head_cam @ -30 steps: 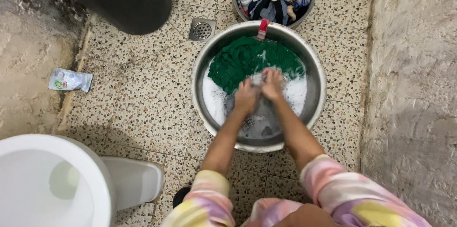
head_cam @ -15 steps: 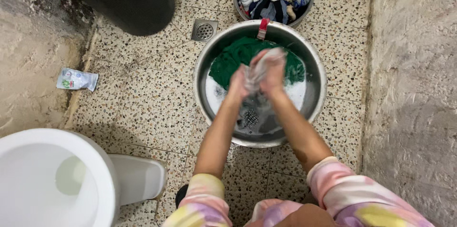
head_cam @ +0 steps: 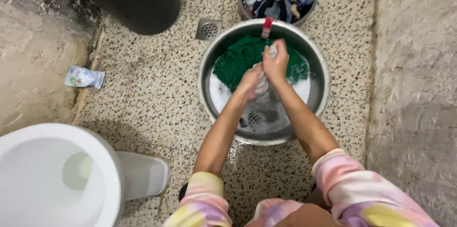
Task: The person washes clothes by hand in a metal basin filled with soapy water. They repeatedly submerge, scrub, and wring out a light-colored garment, then place it into a nearby bucket. The person continues to wash additional items from the basin in the same manner.
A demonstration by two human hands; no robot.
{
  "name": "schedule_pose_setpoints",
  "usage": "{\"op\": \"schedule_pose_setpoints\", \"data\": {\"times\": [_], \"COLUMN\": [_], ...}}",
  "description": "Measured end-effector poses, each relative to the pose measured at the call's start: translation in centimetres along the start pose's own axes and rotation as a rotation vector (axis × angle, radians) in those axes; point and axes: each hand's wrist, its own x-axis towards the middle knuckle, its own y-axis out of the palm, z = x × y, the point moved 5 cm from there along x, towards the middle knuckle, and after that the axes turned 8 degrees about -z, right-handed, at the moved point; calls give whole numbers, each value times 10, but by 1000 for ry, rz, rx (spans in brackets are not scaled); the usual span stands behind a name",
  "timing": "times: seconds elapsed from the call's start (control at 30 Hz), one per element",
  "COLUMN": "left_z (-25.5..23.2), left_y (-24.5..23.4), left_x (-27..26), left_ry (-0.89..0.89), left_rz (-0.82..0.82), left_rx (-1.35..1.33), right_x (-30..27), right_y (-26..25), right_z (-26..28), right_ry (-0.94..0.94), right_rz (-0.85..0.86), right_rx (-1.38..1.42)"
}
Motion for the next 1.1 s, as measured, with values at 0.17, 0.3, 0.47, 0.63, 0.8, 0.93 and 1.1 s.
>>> {"op": "schedule_pose_setpoints", "data": {"times": [0.17, 0.3, 0.47, 0.63, 0.8, 0.93, 1.1], "left_z": [-99, -144, -121, -78, -46, -19, -31], "left_y": [6, -20, -47, -92, -110, -126, -127], "left_x": [-69, -96, -84, -51, -22, -17, -15], "left_ry": [103, 134, 12, -24, -28, -166, -120], "left_rz": [134, 37, -12, -205, 56, -13, 65], "left_rx": [153, 159, 142, 484, 38, -153, -148], "right_x": [38, 55, 68, 15, -55, -5, -17], "right_y": [-20, -56, -80, -85, -50, -43, -74], "right_z": [3, -37, -133, -187, -136, -88, -127], "right_ry": [198, 347, 479, 625, 998, 1258, 1073], "right_rz": [403, 328, 681, 1230, 1229, 1018, 1017], "right_rx": [327, 146, -282, -632, -159, 573, -451]}}
